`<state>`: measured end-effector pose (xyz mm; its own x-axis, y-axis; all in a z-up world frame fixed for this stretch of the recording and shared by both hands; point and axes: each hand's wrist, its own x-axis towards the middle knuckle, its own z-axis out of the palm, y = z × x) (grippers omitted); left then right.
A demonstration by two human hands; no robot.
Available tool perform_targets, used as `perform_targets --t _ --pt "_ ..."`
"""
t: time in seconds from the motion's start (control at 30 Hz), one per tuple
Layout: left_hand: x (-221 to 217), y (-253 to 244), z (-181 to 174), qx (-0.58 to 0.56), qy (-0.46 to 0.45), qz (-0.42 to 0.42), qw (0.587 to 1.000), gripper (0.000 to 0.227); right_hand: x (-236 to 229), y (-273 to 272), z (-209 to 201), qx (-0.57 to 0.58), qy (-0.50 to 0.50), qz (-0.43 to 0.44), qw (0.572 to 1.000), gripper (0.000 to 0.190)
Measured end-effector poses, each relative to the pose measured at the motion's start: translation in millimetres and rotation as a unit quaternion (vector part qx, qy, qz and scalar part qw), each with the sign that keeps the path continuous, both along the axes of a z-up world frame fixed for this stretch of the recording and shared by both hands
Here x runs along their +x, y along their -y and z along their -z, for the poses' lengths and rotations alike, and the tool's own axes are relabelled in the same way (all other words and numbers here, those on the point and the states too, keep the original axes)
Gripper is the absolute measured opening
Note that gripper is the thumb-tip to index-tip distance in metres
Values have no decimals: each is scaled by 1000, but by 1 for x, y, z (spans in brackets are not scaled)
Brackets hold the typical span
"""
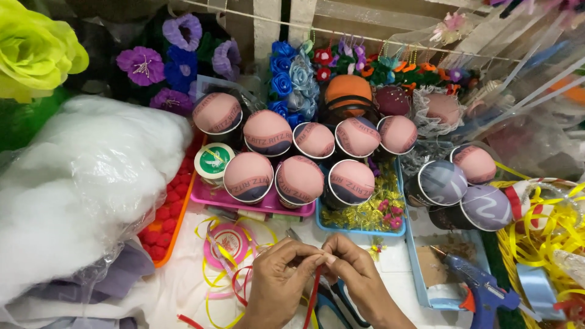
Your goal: Cutting and preparing ribbon components for a handicraft project using scissors.
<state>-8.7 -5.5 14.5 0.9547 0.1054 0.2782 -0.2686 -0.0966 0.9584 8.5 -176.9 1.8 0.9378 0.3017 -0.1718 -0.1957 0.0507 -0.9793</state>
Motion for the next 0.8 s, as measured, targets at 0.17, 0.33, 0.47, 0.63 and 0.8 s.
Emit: perform_targets --t 0.17,0.33,0.47,0.63,0.8 --pt "2 -1 0 5 72 -7 997 5 2 2 -3 -21 11 -8 1000 19" --pt "-1 4 4 34 125 -29 991 5 1 1 -2 -13 35 -6 999 17" --pt "-2 7 4 36 161 -27 986 5 0 1 0 -31 44 14 998 17" --pt "-2 4 8 -39 -5 14 999 18 3 3 2 16 33 33 999 19" --pt "-3 5 6 -176 -221 69 957 10 4 4 -2 9 34 29 999 17"
